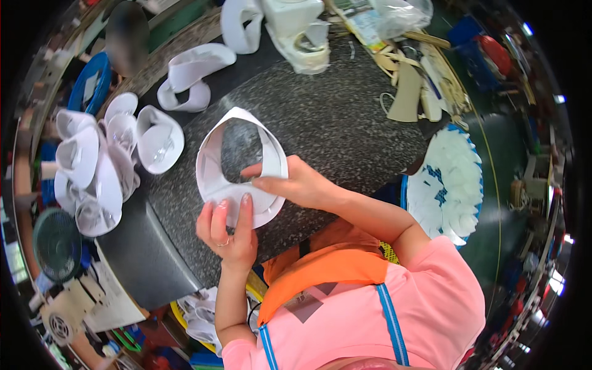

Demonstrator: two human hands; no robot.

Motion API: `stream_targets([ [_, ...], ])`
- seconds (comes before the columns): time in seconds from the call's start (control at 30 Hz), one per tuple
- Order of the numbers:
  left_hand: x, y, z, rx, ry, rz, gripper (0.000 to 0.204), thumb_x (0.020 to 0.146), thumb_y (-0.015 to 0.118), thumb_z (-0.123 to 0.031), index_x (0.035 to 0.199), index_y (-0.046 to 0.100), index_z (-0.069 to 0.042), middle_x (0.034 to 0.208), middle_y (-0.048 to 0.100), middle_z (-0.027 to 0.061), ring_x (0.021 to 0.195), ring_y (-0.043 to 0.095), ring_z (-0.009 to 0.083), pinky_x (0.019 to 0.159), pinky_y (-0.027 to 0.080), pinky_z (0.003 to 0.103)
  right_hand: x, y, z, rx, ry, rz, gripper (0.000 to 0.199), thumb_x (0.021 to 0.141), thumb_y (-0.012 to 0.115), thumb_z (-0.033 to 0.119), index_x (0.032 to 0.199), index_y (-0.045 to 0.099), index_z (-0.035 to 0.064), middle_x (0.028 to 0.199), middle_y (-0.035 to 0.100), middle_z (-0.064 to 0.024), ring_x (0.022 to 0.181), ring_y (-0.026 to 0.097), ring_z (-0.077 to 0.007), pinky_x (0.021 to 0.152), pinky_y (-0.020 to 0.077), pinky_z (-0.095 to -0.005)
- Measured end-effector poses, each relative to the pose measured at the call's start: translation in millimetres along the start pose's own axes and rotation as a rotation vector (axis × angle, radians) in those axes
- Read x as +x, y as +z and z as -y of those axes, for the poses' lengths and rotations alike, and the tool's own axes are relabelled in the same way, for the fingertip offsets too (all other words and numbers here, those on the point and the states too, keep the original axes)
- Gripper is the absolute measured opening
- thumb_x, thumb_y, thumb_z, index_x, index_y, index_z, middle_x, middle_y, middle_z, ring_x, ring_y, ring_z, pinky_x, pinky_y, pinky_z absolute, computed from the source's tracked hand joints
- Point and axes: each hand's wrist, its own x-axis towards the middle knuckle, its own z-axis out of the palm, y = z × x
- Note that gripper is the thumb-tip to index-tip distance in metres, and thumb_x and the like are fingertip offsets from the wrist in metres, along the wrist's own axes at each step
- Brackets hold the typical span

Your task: The recorder is applying glue or adhesive to the edges of white shoe components using a small brush.

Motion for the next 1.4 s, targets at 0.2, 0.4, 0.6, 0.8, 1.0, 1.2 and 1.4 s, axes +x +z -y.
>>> stream_targets([
  [0.2,0.5,-22.5,31.9,-0.233,-0.371,0.032,0.022,0.08,0.057,0.005,0.1,0.065,0.0,0.101,0.065,0.014,0.095,0.061,0.0335,0.085,0.048,0.041,-16.5,-121.6,32.3,-0.846,-0.47,-0.525,0.022,0.083,0.062,0.019,0.099,0.066,0.0041,0.097,0.065,-0.0113,0.091,0.062,-0.0226,0.081,0.0485,-0.033],
  [0.4,-14.2,-61.3,100.7,-0.709,-1.056,-0.6,0.031,0.088,0.056,-0.001,0.118,0.051,0.008,0.115,0.058,0.0151,0.105,0.056,0.023,0.094,0.043,0.037,-44.2,-299.0,21.7,-1.736,-0.097,-1.134,0.038,0.079,0.063,0.027,0.109,0.061,0.0032,0.126,0.049,-0.023,0.115,0.047,-0.0372,0.097,0.0371,-0.0446],
  [0.6,-43.2,-106.3,146.6,-1.057,-0.874,-0.897,0.041,0.088,0.059,-0.007,0.125,0.045,0.0,0.128,0.049,0.0139,0.118,0.047,0.0263,0.102,0.035,0.045,-66.3,-244.9,50.6,-1.251,-0.498,-0.955,0.016,0.083,0.062,0.011,0.095,0.057,0.0021,0.106,0.06,-0.0121,0.097,0.056,-0.0251,0.086,0.0428,-0.0329],
  [0.8,-82.1,-105.7,178.1,-2.047,-0.701,-0.934,0.035,0.087,0.058,-0.01,0.119,0.052,0.002,0.12,0.057,0.0149,0.11,0.054,0.0296,0.1,0.036,0.048,-55.1,-98.8,67.3,-0.514,-0.485,-0.833,0.021,0.087,0.057,0.003,0.107,0.05,0.0039,0.105,0.057,-0.0043,0.089,0.055,-0.0109,0.077,0.0458,-0.0252],
  [1.0,-117.9,-66.1,191.7,-2.118,-0.864,-1.051,0.03,0.088,0.056,-0.012,0.118,0.054,-0.004,0.118,0.059,0.012,0.11,0.056,0.0253,0.096,0.043,0.048,14.0,43.0,-17.3,-1.17,-0.541,0.219,0.016,0.072,0.066,0.014,0.076,0.051,0.0094,0.068,0.056,-0.0035,0.057,0.058,-0.0214,0.057,0.045,-0.0316],
  [1.2,-131.0,-61.4,191.4,-2.103,-0.9,-0.949,0.026,0.093,0.051,-0.017,0.116,0.056,-0.006,0.115,0.06,0.012,0.105,0.057,0.0277,0.094,0.043,0.047,95.8,49.8,-53.0,-1.653,-0.971,-0.008,0.015,0.072,0.06,0.018,0.072,0.045,0.0144,0.057,0.049,0.0011,0.046,0.05,-0.0147,0.047,0.0383,-0.0306],
  [1.4,-128.3,-59.1,189.1,-2.119,-0.951,-0.906,0.026,0.094,0.05,-0.016,0.117,0.055,-0.005,0.112,0.061,0.0116,0.098,0.059,0.028,0.091,0.044,0.045,184.4,18.0,-35.3,-1.725,-0.815,-0.307,0.009,0.077,0.056,0.017,0.076,0.049,0.0107,0.06,0.059,-0.006,0.05,0.059,-0.0265,0.05,0.0459,-0.038],
])
